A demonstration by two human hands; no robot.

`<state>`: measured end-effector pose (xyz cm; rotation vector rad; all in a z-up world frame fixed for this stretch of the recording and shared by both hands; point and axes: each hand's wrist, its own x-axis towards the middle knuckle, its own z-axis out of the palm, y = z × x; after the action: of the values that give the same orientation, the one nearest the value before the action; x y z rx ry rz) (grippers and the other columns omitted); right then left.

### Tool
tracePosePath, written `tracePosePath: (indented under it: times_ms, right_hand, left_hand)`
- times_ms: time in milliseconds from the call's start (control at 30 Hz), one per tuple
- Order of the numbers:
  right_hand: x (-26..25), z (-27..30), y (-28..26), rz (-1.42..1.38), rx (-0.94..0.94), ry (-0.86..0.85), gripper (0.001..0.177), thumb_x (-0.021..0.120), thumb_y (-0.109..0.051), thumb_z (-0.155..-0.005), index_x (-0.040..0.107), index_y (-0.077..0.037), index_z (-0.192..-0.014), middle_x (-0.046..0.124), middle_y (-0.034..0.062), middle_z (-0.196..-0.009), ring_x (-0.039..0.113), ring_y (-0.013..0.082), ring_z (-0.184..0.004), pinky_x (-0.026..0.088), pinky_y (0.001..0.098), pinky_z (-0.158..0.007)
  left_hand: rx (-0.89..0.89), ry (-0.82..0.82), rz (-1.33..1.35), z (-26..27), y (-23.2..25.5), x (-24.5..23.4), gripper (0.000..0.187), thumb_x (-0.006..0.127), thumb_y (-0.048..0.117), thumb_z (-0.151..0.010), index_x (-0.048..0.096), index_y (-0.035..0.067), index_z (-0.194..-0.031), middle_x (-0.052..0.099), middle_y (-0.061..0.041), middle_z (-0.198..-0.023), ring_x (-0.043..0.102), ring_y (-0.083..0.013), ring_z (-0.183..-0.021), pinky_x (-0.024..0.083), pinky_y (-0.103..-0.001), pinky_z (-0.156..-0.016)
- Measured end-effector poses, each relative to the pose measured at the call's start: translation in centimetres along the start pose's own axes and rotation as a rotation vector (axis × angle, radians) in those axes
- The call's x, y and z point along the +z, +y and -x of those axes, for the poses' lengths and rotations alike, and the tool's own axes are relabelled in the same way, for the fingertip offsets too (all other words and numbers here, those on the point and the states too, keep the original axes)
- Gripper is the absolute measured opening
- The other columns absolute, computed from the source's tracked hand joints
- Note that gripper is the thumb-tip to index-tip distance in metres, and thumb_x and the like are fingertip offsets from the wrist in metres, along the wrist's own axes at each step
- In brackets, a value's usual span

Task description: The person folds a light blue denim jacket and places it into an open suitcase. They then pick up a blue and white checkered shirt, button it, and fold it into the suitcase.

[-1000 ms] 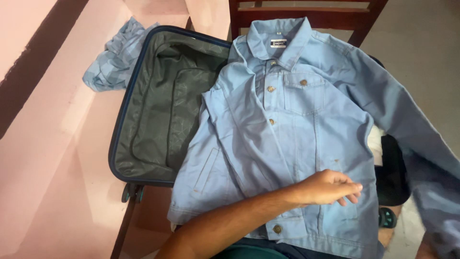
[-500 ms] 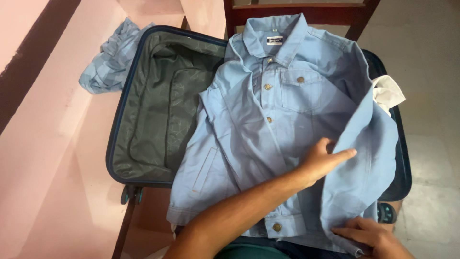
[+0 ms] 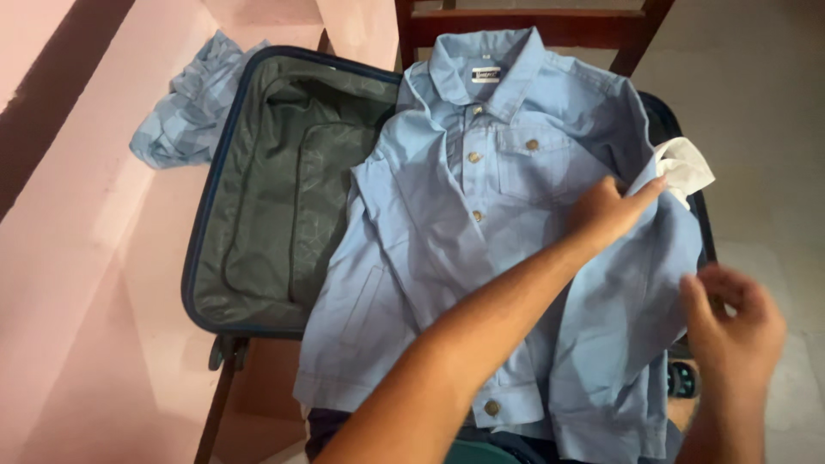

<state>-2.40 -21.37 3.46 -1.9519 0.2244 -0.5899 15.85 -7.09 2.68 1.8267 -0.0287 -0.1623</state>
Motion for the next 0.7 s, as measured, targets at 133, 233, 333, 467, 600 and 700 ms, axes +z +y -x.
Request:
tracePosePath:
  times_ms: [133, 233, 333, 467, 600, 700]
  right_hand:
    - [2.5, -8.2, 2.1, 0.434, 0.022, 0.006, 0.063, 0.084, -0.033, -0.098, 0.057, 0.01, -0.137, 0.073, 0.0211, -0.114, 0.072, 0.0289, -0.093, 0.057, 0.0389, -0.076]
    - [3.6, -10.5, 3.5, 0.653, -0.007, -0.03, 0.058, 0.082, -0.04, -0.104, 0.063, 0.011, -0.124, 0.076, 0.024, -0.1, 0.071, 0.0371, -0.095, 0.056, 0.0443, -0.086]
    - [4.2, -10.6, 4.2, 0.694, 0.043, -0.091, 0.051, 0.079, -0.04, -0.102, 0.072, 0.007, -0.117, 0.075, 0.0226, -0.099, 0.072, 0.0362, -0.092, 0.055, 0.0438, -0.084]
    - [4.6, -10.4, 6.7, 0.186, 0.484, -0.155, 0.051, 0.071, -0.045, -0.1, 0.07, 0.003, -0.116, 0.07, 0.0093, -0.085, 0.065, 0.0219, -0.075, 0.052, 0.0373, -0.065]
    - [5.1, -11.5, 9.8, -0.165, 0.683, -0.059, 0.056, 0.071, -0.051, -0.103, 0.067, 0.005, -0.106, 0.062, 0.005, -0.079, 0.057, 0.0158, -0.064, 0.043, 0.0329, -0.054]
    - [4.8, -12.1, 10.8, -0.299, 0.654, -0.017, 0.049, 0.075, -0.041, -0.105, 0.065, 0.007, -0.109, 0.058, 0.0081, -0.086, 0.05, 0.019, -0.063, 0.038, 0.0381, -0.051]
  left_hand:
    - [0.024, 0.046, -0.202, -3.6, 0.8, 2.2, 0.068, 0.062, 0.062, -0.083, 0.073, -0.002, -0.102, 0.076, -0.027, -0.097, 0.074, -0.0433, -0.093, 0.057, -0.049, -0.078]
    - [0.1, 0.12, -0.231, -4.9, -0.1, 3.7, 0.047, 0.054, 0.047, -0.092, 0.073, 0.005, -0.098, 0.075, -0.023, -0.098, 0.071, -0.0447, -0.094, 0.055, -0.053, -0.079]
    - [0.159, 0.174, -0.217, -5.7, -1.5, 4.0, 0.039, 0.05, 0.038, -0.098, 0.072, 0.006, -0.093, 0.075, -0.022, -0.097, 0.069, -0.0459, -0.094, 0.053, -0.054, -0.081]
    - [0.269, 0.168, -0.065, -6.3, -3.9, 3.3, 0.039, 0.05, 0.037, -0.102, 0.067, 0.002, -0.097, 0.072, -0.025, -0.096, 0.067, -0.0476, -0.096, 0.053, -0.052, -0.08]
    - [0.348, 0.16, 0.027, -6.8, -5.2, 2.8, 0.036, 0.05, 0.036, -0.102, 0.063, 0.002, -0.106, 0.07, -0.025, -0.094, 0.067, -0.0471, -0.093, 0.053, -0.051, -0.079]
    - [0.344, 0.165, 0.025, -6.6, -5.3, 2.8, 0.037, 0.05, 0.037, -0.103, 0.064, 0.002, -0.106, 0.071, -0.024, -0.093, 0.068, -0.0461, -0.091, 0.053, -0.05, -0.078]
